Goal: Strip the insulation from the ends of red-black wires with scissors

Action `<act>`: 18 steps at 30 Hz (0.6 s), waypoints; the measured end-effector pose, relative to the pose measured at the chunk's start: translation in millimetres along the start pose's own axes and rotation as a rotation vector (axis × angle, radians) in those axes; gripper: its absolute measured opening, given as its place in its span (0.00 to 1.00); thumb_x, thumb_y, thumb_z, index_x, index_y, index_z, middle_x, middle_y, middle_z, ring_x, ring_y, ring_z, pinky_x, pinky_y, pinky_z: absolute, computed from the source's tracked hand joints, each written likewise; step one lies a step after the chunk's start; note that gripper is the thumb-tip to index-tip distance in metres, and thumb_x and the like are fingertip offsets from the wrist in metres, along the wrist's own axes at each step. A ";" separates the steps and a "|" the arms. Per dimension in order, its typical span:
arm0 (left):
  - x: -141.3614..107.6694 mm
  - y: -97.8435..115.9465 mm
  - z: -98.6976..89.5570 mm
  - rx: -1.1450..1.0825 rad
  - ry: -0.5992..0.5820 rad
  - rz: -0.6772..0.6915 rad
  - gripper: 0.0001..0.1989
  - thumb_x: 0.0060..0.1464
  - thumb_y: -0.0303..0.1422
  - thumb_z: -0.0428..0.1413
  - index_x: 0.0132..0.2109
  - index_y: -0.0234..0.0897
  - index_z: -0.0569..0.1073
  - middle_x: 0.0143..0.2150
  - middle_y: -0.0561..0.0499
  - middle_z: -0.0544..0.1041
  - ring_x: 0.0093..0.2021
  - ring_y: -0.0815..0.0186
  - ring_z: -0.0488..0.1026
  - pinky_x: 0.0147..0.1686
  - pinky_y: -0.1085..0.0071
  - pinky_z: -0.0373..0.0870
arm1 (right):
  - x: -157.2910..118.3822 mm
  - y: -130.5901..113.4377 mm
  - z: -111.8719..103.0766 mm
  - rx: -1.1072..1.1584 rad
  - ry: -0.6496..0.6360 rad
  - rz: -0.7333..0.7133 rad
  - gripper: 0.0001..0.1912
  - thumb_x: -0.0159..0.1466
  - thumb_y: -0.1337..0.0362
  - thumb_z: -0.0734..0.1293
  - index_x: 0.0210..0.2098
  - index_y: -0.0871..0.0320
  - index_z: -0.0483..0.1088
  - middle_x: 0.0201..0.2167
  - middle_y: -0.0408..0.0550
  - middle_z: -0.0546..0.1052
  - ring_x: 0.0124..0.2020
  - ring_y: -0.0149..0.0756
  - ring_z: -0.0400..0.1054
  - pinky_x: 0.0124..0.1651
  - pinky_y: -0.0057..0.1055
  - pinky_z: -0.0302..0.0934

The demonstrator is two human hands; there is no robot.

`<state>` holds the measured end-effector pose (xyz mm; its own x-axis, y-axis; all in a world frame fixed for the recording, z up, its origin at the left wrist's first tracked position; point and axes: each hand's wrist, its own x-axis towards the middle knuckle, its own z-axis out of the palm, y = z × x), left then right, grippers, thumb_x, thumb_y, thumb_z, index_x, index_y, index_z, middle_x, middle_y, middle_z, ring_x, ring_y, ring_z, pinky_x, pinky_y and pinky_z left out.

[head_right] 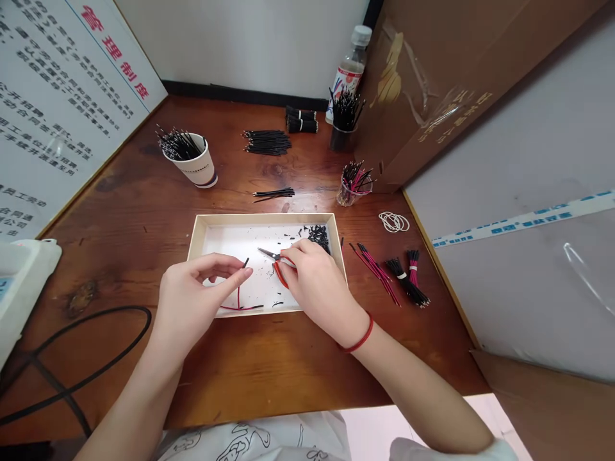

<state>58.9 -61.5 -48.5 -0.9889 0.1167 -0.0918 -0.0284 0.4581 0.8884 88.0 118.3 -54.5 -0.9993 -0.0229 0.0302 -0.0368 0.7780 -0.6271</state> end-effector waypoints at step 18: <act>-10.4 13.7 -4.3 -0.202 -0.009 0.012 0.08 0.43 0.27 0.68 0.25 0.48 0.82 0.23 0.61 0.80 0.25 0.74 0.74 0.27 0.81 0.69 | 0.2 -23.2 -1.0 0.769 0.030 -0.042 0.05 0.62 0.69 0.69 0.31 0.58 0.77 0.28 0.45 0.77 0.30 0.33 0.69 0.32 0.33 0.62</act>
<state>68.2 -60.2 -33.4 -0.9880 0.1297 -0.0840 -0.0462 0.2707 0.9615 88.6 100.8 -39.2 -0.9966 -0.0175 0.0802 -0.0817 0.1213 -0.9892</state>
